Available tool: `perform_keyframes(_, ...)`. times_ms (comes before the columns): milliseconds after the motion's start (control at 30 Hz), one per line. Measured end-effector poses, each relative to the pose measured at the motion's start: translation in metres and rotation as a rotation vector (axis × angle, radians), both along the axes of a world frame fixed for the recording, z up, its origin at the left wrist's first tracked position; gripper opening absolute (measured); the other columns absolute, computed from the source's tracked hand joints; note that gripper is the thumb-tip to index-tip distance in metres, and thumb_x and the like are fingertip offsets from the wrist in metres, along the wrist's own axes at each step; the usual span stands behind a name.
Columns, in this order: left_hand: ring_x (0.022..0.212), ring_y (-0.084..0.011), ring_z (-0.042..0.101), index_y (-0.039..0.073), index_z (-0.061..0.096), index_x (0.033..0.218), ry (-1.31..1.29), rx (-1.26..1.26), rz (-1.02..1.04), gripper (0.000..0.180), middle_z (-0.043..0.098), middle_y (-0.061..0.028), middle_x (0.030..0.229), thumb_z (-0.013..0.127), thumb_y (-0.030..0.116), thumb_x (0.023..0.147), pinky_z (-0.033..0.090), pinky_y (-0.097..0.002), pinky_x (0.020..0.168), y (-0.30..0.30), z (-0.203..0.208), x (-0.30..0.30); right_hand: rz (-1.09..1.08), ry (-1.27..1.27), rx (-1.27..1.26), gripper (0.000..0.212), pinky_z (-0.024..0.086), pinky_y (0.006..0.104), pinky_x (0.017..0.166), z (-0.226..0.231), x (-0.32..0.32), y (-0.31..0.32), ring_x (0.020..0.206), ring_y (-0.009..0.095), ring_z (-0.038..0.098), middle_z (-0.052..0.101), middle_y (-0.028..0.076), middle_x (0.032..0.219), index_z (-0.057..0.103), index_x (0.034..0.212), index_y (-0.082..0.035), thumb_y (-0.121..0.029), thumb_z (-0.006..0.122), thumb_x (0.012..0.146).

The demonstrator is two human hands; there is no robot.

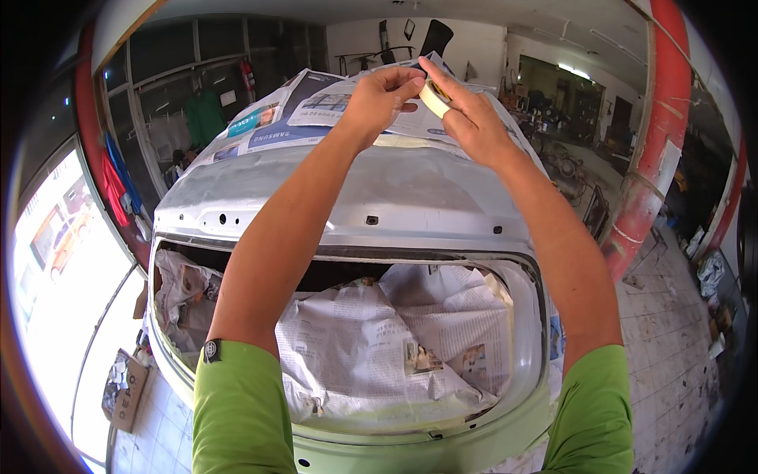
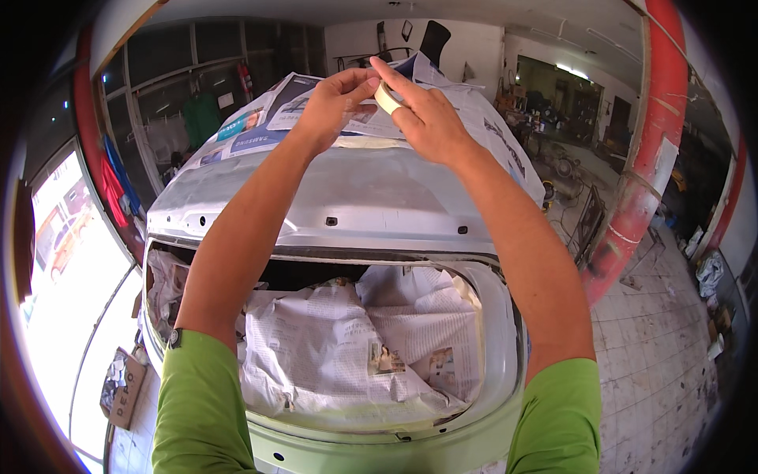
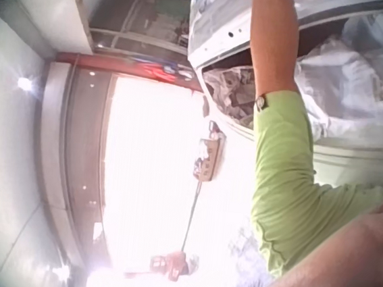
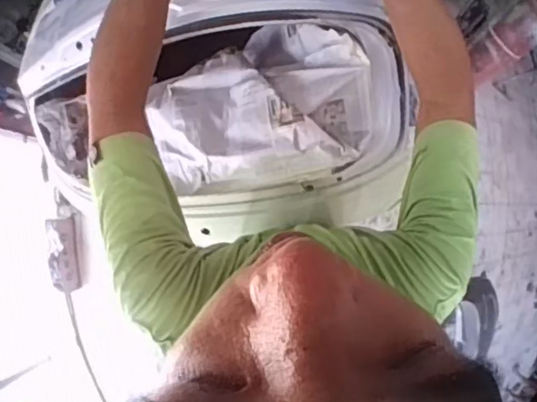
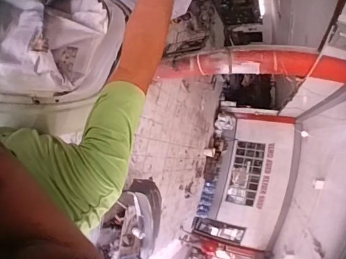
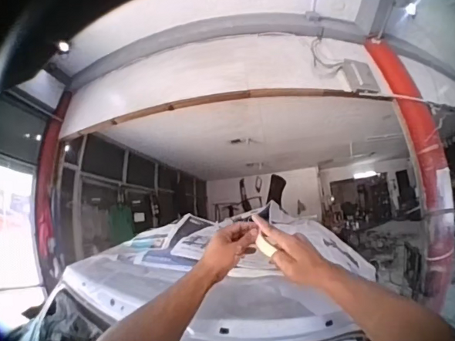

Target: The person covers a car hood and a detached bumper with newspaper sheets and secures them using masking tape. The person repeatedly tears tape, smooths the paper, and walks around the parts to apply coverage on multiple sides.

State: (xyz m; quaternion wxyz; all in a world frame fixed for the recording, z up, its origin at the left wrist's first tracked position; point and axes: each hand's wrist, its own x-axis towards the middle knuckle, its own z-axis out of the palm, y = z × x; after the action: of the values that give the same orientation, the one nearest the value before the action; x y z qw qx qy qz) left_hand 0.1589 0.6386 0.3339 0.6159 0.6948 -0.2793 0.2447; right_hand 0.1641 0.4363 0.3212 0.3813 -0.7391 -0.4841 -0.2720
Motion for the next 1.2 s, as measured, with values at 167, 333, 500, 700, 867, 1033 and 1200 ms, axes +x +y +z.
perform_keyframes(167,0.097,-0.0139,0.067,-0.001,0.069,0.108,-0.069,0.148,0.043,0.023,0.07,-0.0047,0.103,0.063,0.022,0.104,0.058,-0.03,0.09,0.005,0.0,0.002,-0.012,-0.059,0.001,0.079,0.045,0.0377,0.065,0.0,-0.001,-0.002,0.061,0.023,0.051,0.053,0.009,0.064,0.038,0.16,-0.027,-0.012,0.047,0.084)
perform_keyframes(333,0.095,-0.0132,0.067,0.0,0.07,0.105,-0.056,0.039,0.003,0.027,0.07,-0.0062,0.101,0.066,0.027,0.102,0.056,-0.0283,0.09,-0.007,-0.007,-0.002,-0.025,-0.139,0.045,0.078,0.046,0.0386,0.064,-0.005,0.003,0.002,0.059,0.023,0.053,0.057,0.01,0.065,0.041,0.159,-0.025,-0.012,0.049,0.082)
perform_keyframes(500,0.096,-0.014,0.067,-0.002,0.068,0.108,-0.068,0.204,0.181,0.036,0.07,-0.0073,0.1,0.069,0.033,0.1,0.053,-0.0275,0.084,-0.005,-0.011,-0.004,-0.106,-0.215,0.002,0.077,0.047,0.0394,0.063,-0.01,0.006,0.0,0.057,0.026,0.056,0.061,0.011,0.065,0.044,0.157,-0.024,-0.012,0.05,0.081)
perform_keyframes(700,0.099,-0.0121,0.062,-0.001,0.066,0.115,-0.055,0.09,0.08,0.034,0.068,-0.005,0.104,0.068,0.031,0.102,0.049,-0.0276,0.093,-0.015,-0.018,-0.007,-0.072,-0.226,0.05,0.076,0.046,0.039,0.061,-0.012,0.01,-0.002,0.056,0.025,0.055,0.06,0.01,0.064,0.045,0.156,-0.023,-0.012,0.05,0.081)
perform_keyframes(867,0.1,-0.0145,0.067,-0.001,0.066,0.113,-0.004,0.082,0.059,0.036,0.07,-0.0071,0.104,0.072,0.032,0.099,0.051,-0.0291,0.09,-0.012,-0.014,-0.009,-0.083,-0.19,0.027,0.075,0.046,0.0385,0.061,-0.01,0.007,0.0,0.056,0.024,0.055,0.058,0.009,0.063,0.045,0.156,-0.023,-0.012,0.051,0.082)
perform_keyframes(1033,0.096,-0.0151,0.069,0.001,0.07,0.104,-0.062,0.028,0.065,0.031,0.071,-0.0084,0.104,0.075,0.03,0.096,0.054,-0.0289,0.083,-0.012,-0.018,-0.001,-0.071,-0.266,0.039,0.075,0.047,0.0381,0.061,-0.012,0.014,0.0,0.055,0.026,0.053,0.056,0.009,0.061,0.046,0.156,-0.023,-0.014,0.052,0.082)
perform_keyframes(1200,0.1,-0.0221,0.07,-0.001,0.069,0.103,-0.39,0.249,0.278,0.03,0.07,-0.0122,0.11,0.078,0.025,0.093,0.058,-0.0324,0.086,-0.025,-0.029,-0.007,-0.2,-0.27,0.067,0.08,0.051,0.0386,0.064,-0.024,0.014,-0.005,0.06,0.028,0.062,0.066,0.012,0.071,0.043,0.157,-0.02,-0.017,0.06,0.079)
